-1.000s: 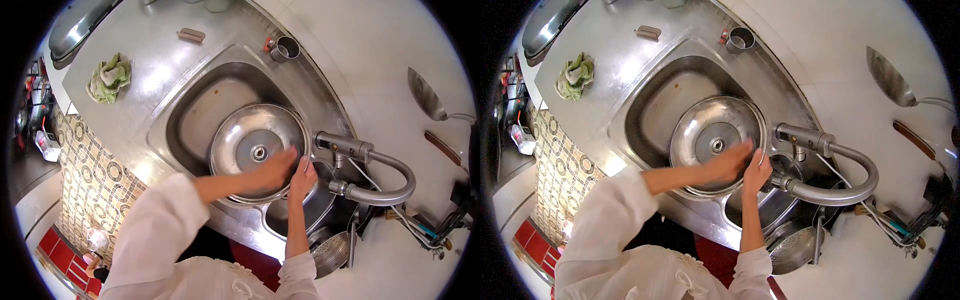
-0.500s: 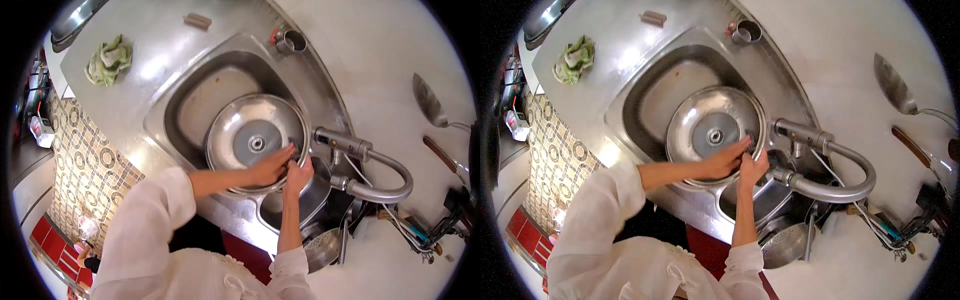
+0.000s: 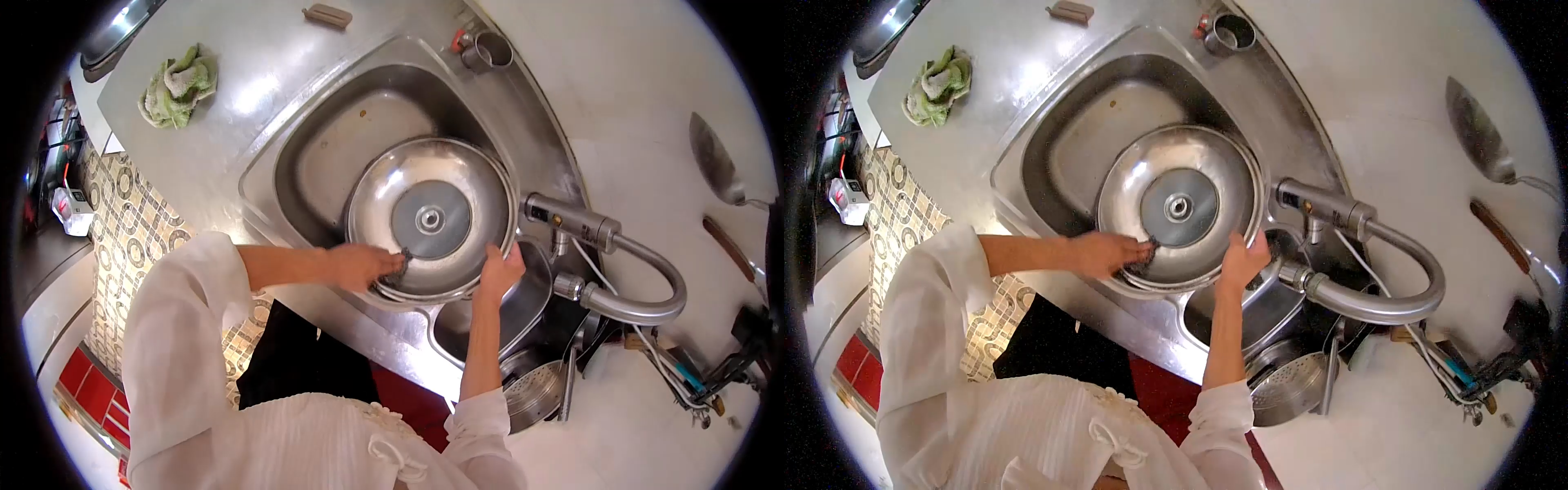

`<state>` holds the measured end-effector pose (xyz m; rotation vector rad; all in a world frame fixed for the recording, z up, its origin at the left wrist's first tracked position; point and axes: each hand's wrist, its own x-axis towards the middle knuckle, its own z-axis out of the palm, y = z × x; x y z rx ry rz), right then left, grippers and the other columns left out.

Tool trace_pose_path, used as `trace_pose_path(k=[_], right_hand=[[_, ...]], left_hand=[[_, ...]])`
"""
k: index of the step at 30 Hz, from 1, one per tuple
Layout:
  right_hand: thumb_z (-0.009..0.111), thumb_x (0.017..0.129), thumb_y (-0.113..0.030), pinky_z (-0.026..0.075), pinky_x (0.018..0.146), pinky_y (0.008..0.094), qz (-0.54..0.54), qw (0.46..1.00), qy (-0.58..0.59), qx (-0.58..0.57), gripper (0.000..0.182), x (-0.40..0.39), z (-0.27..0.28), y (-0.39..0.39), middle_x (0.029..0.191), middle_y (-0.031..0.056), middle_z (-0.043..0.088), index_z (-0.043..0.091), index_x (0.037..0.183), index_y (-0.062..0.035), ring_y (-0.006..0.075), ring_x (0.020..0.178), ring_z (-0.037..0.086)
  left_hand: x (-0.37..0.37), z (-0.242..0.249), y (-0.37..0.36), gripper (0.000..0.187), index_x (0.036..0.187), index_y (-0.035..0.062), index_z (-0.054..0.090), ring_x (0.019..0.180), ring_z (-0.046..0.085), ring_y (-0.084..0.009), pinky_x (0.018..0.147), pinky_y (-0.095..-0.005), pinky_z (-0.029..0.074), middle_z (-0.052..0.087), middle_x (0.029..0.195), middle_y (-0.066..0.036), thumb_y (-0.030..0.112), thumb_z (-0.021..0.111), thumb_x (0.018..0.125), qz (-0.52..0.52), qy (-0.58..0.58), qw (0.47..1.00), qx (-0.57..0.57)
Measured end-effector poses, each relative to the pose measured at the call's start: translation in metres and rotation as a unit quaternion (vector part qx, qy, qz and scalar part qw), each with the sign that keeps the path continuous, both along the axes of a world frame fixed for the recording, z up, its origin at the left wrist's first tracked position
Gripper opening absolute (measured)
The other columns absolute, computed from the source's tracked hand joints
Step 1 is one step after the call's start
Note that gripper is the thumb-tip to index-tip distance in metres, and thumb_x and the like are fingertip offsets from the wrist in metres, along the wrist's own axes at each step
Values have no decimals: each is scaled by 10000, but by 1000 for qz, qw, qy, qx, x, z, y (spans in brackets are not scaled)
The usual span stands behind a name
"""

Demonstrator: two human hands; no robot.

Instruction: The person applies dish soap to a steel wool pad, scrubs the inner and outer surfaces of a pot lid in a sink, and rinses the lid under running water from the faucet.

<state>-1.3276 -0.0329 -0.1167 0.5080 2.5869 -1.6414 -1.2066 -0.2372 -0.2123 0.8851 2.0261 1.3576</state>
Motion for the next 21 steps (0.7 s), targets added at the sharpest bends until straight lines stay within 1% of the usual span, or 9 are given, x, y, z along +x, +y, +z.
trace_pose_path(k=[4, 6, 10, 12, 13, 14, 16, 19, 21], right_hand=[[551, 709, 27, 457, 716, 277, -10, 1000, -5, 11, 220, 2, 0, -2, 846, 69, 653, 622, 914, 62, 133, 731, 566], [546, 708, 30, 458, 714, 276, 34, 996, 18, 76, 237, 1, 4, 0, 837, 66, 655, 620, 931, 58, 131, 729, 571], [521, 709, 34, 453, 694, 268, 57, 994, 9, 88, 238, 0, 10, 8, 789, 53, 647, 612, 927, 57, 126, 697, 563], [499, 701, 39, 447, 667, 267, 45, 995, 28, 88, 250, 4, 6, 11, 758, 44, 625, 609, 924, 57, 115, 678, 540], [501, 695, 36, 444, 652, 274, 50, 992, 17, 114, 243, 7, 4, 11, 750, 44, 620, 606, 914, 54, 119, 667, 535], [503, 689, 32, 442, 637, 281, 57, 989, 7, 138, 236, 7, 2, 8, 743, 44, 616, 602, 903, 51, 123, 656, 530], [508, 681, 26, 442, 625, 293, 34, 995, 29, 88, 225, 13, -2, -4, 726, 60, 613, 590, 888, 55, 134, 639, 525], [513, 661, 21, 444, 617, 308, 40, 993, 59, 93, 217, 19, 4, -9, 698, 95, 602, 569, 866, 65, 153, 618, 518], [502, 637, 31, 449, 624, 315, 56, 989, 44, 130, 241, 19, 4, -6, 676, 134, 581, 554, 868, 77, 171, 603, 512]], left_hand=[[-27, 38, 48, 583, 1351, -23, 351, 1281, 388, -282, 1067, -368, 321, 308, 1441, -156, 131, 531, 818, 88, 39, 990, 105], [-57, 43, 61, 628, 1365, -49, 309, 1216, 435, -303, 1016, -364, 361, 304, 1440, -170, 141, 532, 809, 100, 94, 989, -52], [-18, 48, 68, 666, 1394, -40, 257, 1189, 447, -269, 936, -380, 376, 271, 1453, -193, 119, 543, 814, 101, 79, 990, -50], [4, 31, 57, 718, 1404, -53, 215, 1025, 492, -341, 953, -394, 389, 276, 1451, -199, 75, 535, 774, 70, -12, 997, -14], [2, 21, 61, 739, 1405, -58, 202, 1017, 496, -344, 947, -392, 395, 264, 1455, -206, 72, 541, 761, 98, -4, 995, 7], [-5, 15, 73, 769, 1405, -66, 185, 1010, 502, -355, 939, -395, 404, 243, 1461, -214, 79, 556, 747, 187, 138, 971, 50], [-65, 57, 74, 770, 1390, -86, 191, 1117, 462, -378, 949, -413, 386, 196, 1454, -272, 139, 569, 758, 173, 11, 984, -34], [-146, 5, 95, 737, 1334, -116, 253, 1048, 520, -372, 865, -440, 460, 336, 1357, -299, 87, 597, 714, 402, 63, 907, -105], [-161, -3, 92, 730, 1316, -131, 265, 1030, 535, -378, 847, -442, 473, 360, 1326, -319, 86, 606, 708, 454, 85, 873, -155]])
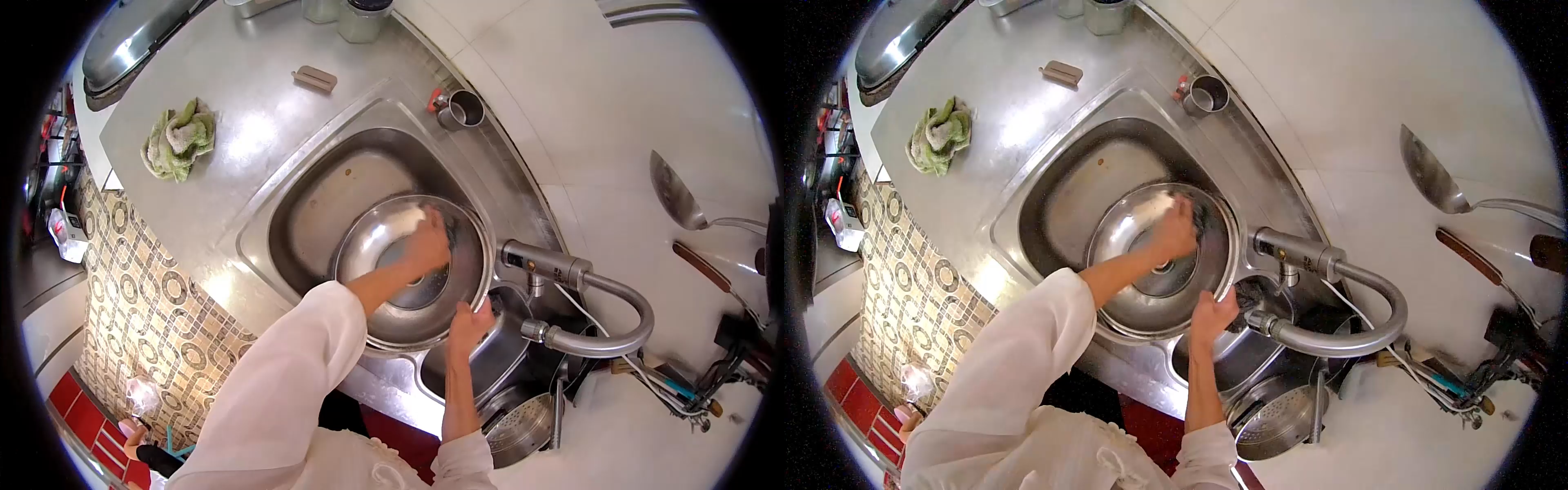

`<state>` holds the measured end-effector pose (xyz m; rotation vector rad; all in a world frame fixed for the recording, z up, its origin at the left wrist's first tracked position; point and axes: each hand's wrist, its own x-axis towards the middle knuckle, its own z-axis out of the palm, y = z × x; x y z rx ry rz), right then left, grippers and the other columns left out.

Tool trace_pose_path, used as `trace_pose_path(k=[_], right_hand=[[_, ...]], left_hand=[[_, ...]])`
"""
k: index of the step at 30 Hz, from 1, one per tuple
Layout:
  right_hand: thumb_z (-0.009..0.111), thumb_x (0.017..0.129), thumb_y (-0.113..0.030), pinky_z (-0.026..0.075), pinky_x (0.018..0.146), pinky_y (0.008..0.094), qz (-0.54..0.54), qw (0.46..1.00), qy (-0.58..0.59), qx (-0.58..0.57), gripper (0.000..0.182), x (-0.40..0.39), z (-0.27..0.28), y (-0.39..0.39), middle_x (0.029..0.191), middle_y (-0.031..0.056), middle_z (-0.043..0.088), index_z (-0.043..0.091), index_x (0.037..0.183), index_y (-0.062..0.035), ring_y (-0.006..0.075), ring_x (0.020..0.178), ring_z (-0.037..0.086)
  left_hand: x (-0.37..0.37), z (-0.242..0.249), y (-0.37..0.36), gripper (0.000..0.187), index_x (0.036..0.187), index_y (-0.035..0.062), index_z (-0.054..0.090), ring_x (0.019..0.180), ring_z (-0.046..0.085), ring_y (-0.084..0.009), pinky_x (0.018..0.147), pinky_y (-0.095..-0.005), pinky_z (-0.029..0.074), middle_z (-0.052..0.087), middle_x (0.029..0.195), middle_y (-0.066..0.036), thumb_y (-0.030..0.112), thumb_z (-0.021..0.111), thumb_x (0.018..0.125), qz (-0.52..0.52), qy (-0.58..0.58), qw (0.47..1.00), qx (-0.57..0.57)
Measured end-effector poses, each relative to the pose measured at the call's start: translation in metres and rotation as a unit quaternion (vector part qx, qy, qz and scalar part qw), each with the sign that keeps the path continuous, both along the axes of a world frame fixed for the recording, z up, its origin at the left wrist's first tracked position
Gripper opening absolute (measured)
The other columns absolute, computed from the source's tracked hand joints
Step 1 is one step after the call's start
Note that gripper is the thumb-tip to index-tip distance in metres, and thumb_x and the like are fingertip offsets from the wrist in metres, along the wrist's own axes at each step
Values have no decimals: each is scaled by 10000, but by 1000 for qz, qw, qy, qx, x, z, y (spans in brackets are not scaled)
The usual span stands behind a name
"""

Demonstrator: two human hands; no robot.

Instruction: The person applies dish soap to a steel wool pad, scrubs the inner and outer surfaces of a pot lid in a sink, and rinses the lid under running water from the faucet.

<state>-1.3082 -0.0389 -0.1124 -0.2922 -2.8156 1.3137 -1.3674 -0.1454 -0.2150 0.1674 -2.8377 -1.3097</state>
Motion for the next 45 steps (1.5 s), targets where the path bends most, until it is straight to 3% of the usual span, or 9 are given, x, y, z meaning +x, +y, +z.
trace_pose_path(k=[3, 9, 12, 18, 21, 24, 27, 35, 45], right_hand=[[509, 633, 32, 451, 625, 319, -8, 1000, -16, -9, 243, -1, 3, -2, 669, 130, 580, 556, 868, 72, 180, 593, 512], [499, 665, 8, 444, 613, 320, 11, 1000, 13, 1, 234, 2, 6, -7, 688, 143, 564, 549, 886, 67, 182, 597, 488], [503, 686, 0, 439, 595, 333, 39, 999, 27, 6, 204, 6, 19, -18, 683, 184, 533, 526, 875, 71, 185, 596, 485], [536, 700, 2, 427, 562, 339, 70, 997, 31, 17, 173, 3, 15, -12, 643, 156, 510, 522, 859, 66, 167, 605, 515], [533, 675, 13, 437, 634, 266, 83, 992, 97, -18, 192, -1, -10, -6, 701, 80, 573, 552, 864, 40, 126, 663, 526], [529, 665, 20, 442, 632, 265, 54, 991, 106, -52, 231, 4, 13, -12, 703, 69, 570, 567, 892, 36, 125, 648, 517], [511, 665, -17, 454, 600, 319, 59, 998, 23, -5, 202, -1, 26, -22, 654, 147, 550, 546, 858, 35, 192, 579, 523], [549, 659, -10, 434, 549, 335, 130, 989, 38, 53, 224, -11, 15, -11, 655, 193, 548, 543, 878, 40, 264, 532, 511], [575, 709, -29, 421, 542, 340, 100, 994, 34, 13, 162, -14, 18, -17, 631, 159, 535, 543, 865, -5, 215, 518, 484]], left_hand=[[8, 16, -5, 740, 1304, -152, 260, 971, 560, -404, 844, -434, 480, 330, 1334, -345, 74, 617, 697, 33, -109, 993, 44], [10, 31, -6, 718, 1337, -143, 201, 1082, 504, -453, 891, -445, 453, 242, 1387, -345, 38, 580, 756, -105, 66, 983, 138], [-23, 36, -26, 679, 1357, -109, 192, 1131, 466, -447, 907, -444, 440, 237, 1410, -312, 24, 546, 793, 194, 24, 974, 116], [-29, 64, -79, 340, 1079, 53, 505, 960, 559, -325, 770, -384, 508, 550, 1056, -104, 62, 541, 741, -153, 306, 940, 20], [2, 108, -52, 280, 1019, 69, 526, 861, 564, -237, 698, -359, 504, 542, 916, -60, 123, 539, 745, -415, 234, 879, 18], [6, 108, -79, 318, 1081, 59, 528, 929, 577, -255, 726, -349, 517, 571, 1020, -82, 103, 528, 766, -400, 285, 869, -56], [-25, 51, -107, 499, 1291, 40, 422, 1096, 544, -307, 854, -382, 509, 503, 1277, -151, 52, 504, 800, -90, 187, 977, -45], [-8, 114, -81, 292, 1052, 45, 509, 868, 591, -274, 659, -382, 528, 547, 1003, -99, 100, 520, 765, -394, 300, 866, -72], [-60, 61, -145, 215, 943, 19, 494, 847, 601, -338, 729, -409, 505, 579, 891, -141, 138, 545, 770, -276, 184, 938, -97]])
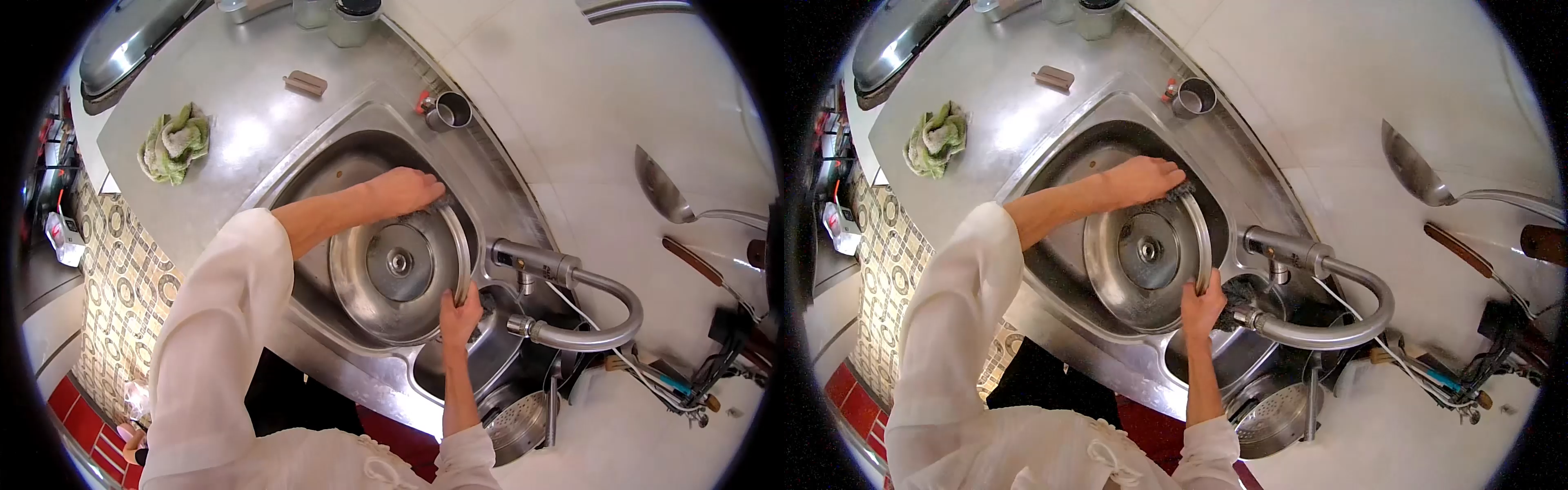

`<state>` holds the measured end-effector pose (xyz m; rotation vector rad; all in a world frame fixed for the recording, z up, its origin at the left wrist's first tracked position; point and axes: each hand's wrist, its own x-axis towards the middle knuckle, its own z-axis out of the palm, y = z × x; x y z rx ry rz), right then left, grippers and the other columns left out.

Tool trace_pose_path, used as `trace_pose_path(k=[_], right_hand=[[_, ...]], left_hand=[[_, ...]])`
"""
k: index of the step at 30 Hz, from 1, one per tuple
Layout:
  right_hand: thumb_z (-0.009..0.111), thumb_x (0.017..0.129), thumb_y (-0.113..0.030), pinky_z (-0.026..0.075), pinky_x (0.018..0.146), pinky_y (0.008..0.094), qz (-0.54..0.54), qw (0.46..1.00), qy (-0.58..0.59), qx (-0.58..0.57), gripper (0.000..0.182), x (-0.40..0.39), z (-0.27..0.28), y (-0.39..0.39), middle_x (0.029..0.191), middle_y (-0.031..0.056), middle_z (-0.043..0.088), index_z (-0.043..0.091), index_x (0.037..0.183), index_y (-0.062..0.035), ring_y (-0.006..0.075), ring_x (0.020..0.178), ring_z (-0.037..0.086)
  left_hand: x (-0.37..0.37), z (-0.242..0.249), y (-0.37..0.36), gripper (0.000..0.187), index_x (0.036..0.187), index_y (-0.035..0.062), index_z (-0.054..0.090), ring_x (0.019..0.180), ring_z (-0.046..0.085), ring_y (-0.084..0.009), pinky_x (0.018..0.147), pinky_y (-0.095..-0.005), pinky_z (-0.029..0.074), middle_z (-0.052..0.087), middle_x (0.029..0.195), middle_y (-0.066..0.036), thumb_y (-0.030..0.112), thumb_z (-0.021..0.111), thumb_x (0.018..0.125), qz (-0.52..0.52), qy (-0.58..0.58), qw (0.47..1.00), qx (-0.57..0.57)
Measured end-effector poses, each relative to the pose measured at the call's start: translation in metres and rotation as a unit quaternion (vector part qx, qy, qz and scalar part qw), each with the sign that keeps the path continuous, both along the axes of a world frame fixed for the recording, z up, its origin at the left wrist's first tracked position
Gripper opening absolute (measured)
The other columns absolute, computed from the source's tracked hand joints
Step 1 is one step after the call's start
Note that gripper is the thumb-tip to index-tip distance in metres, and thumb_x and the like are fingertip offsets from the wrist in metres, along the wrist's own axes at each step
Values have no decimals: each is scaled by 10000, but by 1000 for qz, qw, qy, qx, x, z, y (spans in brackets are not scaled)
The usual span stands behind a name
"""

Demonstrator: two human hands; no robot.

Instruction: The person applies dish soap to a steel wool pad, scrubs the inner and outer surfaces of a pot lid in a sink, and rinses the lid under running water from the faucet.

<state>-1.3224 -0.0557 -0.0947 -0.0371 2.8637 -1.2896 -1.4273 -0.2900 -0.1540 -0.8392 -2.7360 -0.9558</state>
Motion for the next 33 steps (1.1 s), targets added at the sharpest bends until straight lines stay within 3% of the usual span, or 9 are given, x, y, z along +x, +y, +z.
trace_pose_path(k=[8, 10, 12, 16, 20, 23, 27, 29, 33], right_hand=[[577, 710, -22, 434, 554, 338, 67, 998, -9, 21, 168, -21, -3, -8, 608, 157, 523, 552, 875, -3, 184, 527, 488], [569, 706, -17, 434, 552, 336, 65, 997, -11, 32, 175, -21, 3, -3, 606, 152, 519, 554, 880, 0, 174, 531, 479], [561, 702, -12, 434, 550, 334, 73, 997, -7, 39, 184, -27, 10, -4, 604, 146, 514, 556, 886, 3, 164, 535, 470], [554, 700, -16, 431, 553, 332, 64, 997, -35, 10, 184, -23, 4, -7, 606, 146, 504, 548, 882, 9, 189, 532, 454], [550, 707, -19, 439, 565, 331, 92, 993, -30, 73, 182, -25, -5, -6, 621, 155, 509, 546, 885, 15, 211, 528, 463], [563, 706, -15, 442, 560, 332, 82, 995, -15, 48, 176, -16, 2, -3, 612, 153, 501, 543, 878, 21, 202, 522, 449], [585, 710, -12, 429, 532, 320, 37, 999, -1, 38, 181, -2, 4, 3, 582, 146, 460, 562, 888, 9, 168, 500, 441], [582, 713, -11, 431, 534, 318, 52, 997, -22, 52, 193, -8, 6, -1, 587, 146, 466, 569, 905, 5, 163, 504, 466], [571, 719, -14, 431, 526, 321, 76, 995, -38, 43, 202, -17, 3, -1, 591, 155, 482, 570, 921, 3, 171, 506, 519]], left_hand=[[10, 38, 40, 201, 816, 60, 484, 772, 610, -311, 629, -396, 508, 571, 794, -86, 208, 598, 741, -208, 138, 966, -62], [-10, 12, 13, 283, 832, 57, 488, 763, 610, -301, 621, -398, 506, 573, 782, -93, 242, 657, 698, -80, 70, 994, 15], [-8, -11, -7, 338, 848, 58, 490, 755, 613, -294, 629, -401, 506, 583, 797, -99, 255, 697, 668, 28, 1, 1000, 5], [0, -18, -10, 296, 832, 56, 495, 752, 617, -297, 621, -398, 505, 591, 795, -96, 239, 671, 681, 98, -19, 995, -12], [6, 38, 50, 235, 785, 50, 506, 730, 619, -298, 604, -390, 506, 588, 768, -105, 217, 628, 674, -181, 157, 970, -32], [9, 44, 41, 252, 793, 51, 503, 728, 617, -307, 615, -396, 508, 586, 770, -113, 218, 650, 673, -157, 119, 980, -16], [3, -10, -34, 396, 972, 43, 508, 839, 610, -371, 691, -469, 487, 626, 895, -170, 317, 682, 746, 76, -152, 985, -39], [14, -29, -43, 420, 1021, 30, 509, 838, 604, -378, 701, -483, 476, 627, 882, -186, 353, 646, 790, 134, -178, 974, -37], [9, -32, -50, 446, 1040, 18, 531, 842, 600, -380, 697, -484, 471, 624, 853, -191, 387, 621, 806, 94, -123, 987, 44]])
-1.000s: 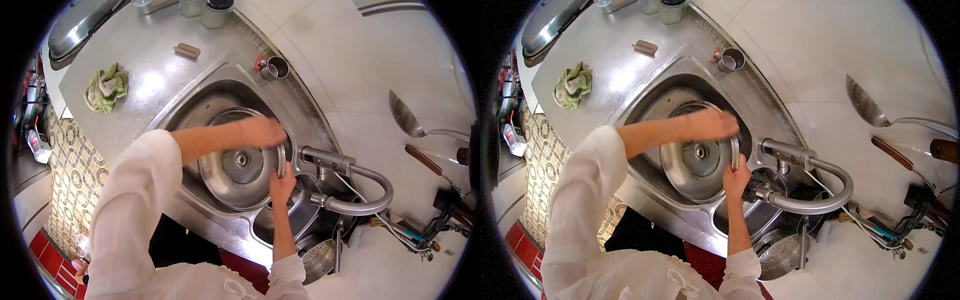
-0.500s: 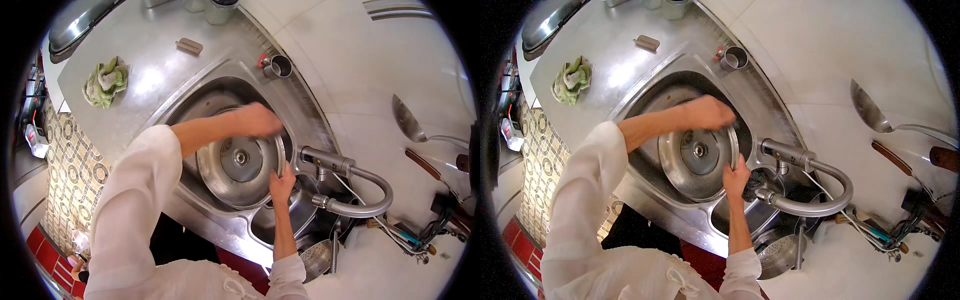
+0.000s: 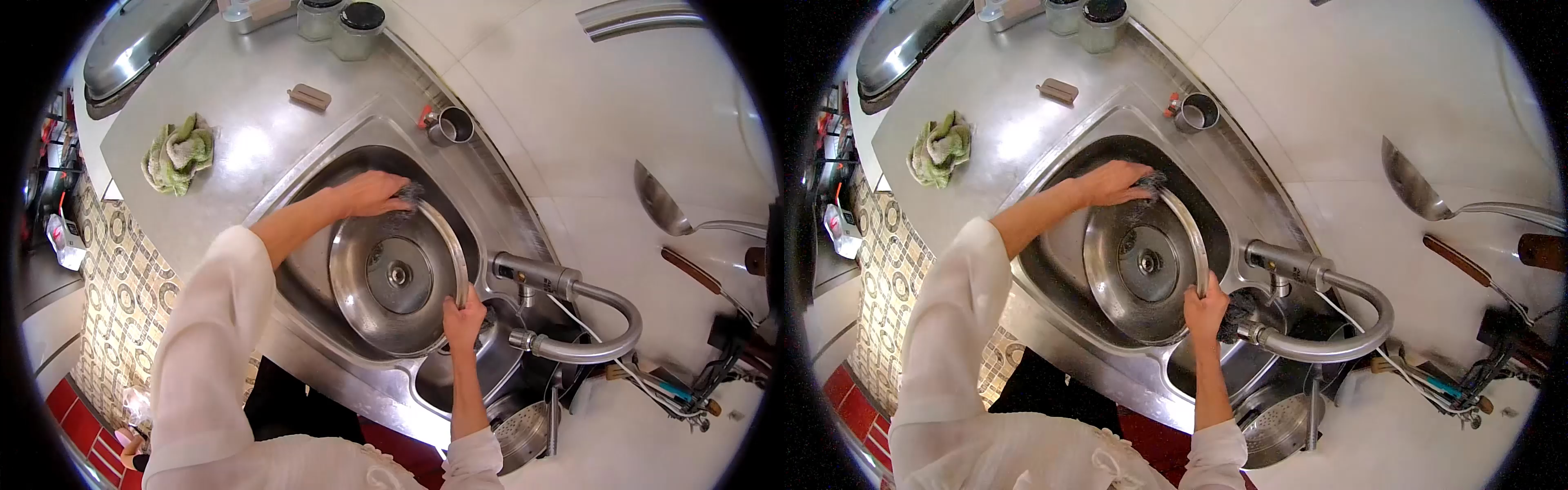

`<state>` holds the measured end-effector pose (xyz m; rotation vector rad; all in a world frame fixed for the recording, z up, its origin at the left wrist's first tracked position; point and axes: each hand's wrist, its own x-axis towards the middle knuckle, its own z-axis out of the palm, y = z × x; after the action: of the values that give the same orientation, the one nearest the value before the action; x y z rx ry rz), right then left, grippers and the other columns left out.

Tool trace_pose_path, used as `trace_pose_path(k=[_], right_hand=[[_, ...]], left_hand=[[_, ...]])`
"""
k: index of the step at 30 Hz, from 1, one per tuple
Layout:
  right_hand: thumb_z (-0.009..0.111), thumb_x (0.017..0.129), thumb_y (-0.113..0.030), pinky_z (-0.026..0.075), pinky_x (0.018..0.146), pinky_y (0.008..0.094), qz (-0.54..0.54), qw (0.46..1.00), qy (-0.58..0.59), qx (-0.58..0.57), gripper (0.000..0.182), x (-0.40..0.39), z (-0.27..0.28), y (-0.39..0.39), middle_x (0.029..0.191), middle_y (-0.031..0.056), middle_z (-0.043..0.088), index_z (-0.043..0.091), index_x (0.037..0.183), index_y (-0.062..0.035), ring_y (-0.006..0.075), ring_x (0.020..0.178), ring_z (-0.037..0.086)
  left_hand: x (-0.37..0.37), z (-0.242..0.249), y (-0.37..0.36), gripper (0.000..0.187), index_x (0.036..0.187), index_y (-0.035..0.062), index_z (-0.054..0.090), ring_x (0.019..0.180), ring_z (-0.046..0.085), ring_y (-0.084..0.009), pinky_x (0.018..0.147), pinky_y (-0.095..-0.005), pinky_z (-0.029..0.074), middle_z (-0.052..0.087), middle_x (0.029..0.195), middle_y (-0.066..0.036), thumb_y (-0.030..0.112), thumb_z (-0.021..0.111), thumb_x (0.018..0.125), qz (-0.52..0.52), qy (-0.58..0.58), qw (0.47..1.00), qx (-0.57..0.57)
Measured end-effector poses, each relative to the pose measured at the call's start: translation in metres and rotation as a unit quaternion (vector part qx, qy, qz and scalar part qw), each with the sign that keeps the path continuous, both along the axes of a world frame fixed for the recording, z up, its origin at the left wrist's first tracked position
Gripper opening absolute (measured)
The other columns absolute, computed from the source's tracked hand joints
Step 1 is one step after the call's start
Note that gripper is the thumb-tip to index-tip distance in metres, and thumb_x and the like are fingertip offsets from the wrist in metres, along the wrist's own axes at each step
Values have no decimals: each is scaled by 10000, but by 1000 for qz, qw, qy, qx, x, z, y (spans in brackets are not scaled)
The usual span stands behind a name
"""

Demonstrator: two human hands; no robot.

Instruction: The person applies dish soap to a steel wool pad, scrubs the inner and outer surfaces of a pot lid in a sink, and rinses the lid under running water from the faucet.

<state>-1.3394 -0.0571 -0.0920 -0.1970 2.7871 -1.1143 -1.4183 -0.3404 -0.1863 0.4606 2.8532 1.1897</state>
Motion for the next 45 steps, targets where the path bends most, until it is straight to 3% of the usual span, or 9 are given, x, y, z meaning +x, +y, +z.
trace_pose_path(k=[7, 13, 19, 22, 27, 34, 37, 39, 45], right_hand=[[562, 718, -25, 426, 506, 330, 109, 993, 31, -7, 207, -12, -1, -13, 578, 181, 495, 569, 924, 2, 231, 487, 527], [551, 720, -22, 435, 535, 319, 27, 997, -66, 2, 230, -3, 17, -14, 607, 176, 525, 577, 947, 6, 287, 512, 527], [545, 723, -17, 435, 541, 291, 54, 998, -32, -17, 282, -4, 6, -11, 584, 122, 509, 594, 1000, -9, 116, 547, 524], [545, 711, -13, 422, 529, 301, 51, 998, -30, -10, 252, -3, 6, -11, 583, 143, 479, 586, 960, -7, 144, 517, 504], [555, 694, -9, 411, 513, 320, 108, 994, -19, 6, 181, -6, 5, -20, 585, 173, 469, 553, 875, 1, 221, 479, 461], [549, 687, -12, 434, 523, 354, 42, 999, -12, -31, 206, 2, -1, -8, 602, 193, 496, 566, 892, -1, 373, 535, 520], [556, 688, 2, 387, 473, 297, 63, 998, -2, -27, 206, -3, -6, -13, 548, 98, 426, 580, 892, 15, 83, 507, 424], [564, 679, -21, 451, 551, 387, 102, 994, 40, -1, 267, -2, 3, -21, 652, 226, 544, 580, 945, -4, 404, 613, 581], [573, 679, -41, 434, 527, 397, 57, 998, 16, -13, 187, 2, -2, -8, 607, 226, 502, 577, 860, 6, 373, 535, 554]], left_hand=[[-13, 110, 57, 310, 875, 89, 626, 813, 610, -336, 682, -433, 488, 637, 805, -134, 352, 644, 711, -328, 74, 939, -77], [-31, 63, 9, 309, 969, 57, 625, 854, 600, -356, 706, -426, 475, 647, 890, -147, 296, 651, 775, -224, -15, 974, 42], [-22, 26, -16, 274, 987, 38, 630, 817, 609, -346, 718, -399, 479, 646, 871, -165, 237, 651, 801, -165, -104, 951, 239], [-24, 43, -17, 303, 980, 42, 641, 837, 604, -356, 723, -410, 481, 651, 883, -164, 269, 667, 781, -169, -228, 932, 226], [-3, 102, 58, 355, 815, 56, 652, 848, 617, -355, 730, -453, 488, 651, 826, -145, 396, 672, 715, -266, 30, 962, -48], [-31, 40, -2, 322, 964, 89, 662, 825, 551, -352, 743, -439, 437, 635, 819, -126, 313, 676, 733, -232, -96, 954, 162], [-23, 53, 7, 319, 939, 90, 667, 817, 551, -346, 735, -430, 442, 629, 797, -131, 333, 681, 733, -210, 12, 976, 49], [-9, 77, 43, 321, 911, 106, 668, 803, 549, -336, 721, -425, 433, 622, 770, -125, 337, 692, 690, -238, 93, 966, 38], [-15, 75, 49, 339, 923, 99, 665, 824, 555, -319, 711, -421, 441, 594, 758, -125, 325, 706, 673, -241, 65, 967, 60]])
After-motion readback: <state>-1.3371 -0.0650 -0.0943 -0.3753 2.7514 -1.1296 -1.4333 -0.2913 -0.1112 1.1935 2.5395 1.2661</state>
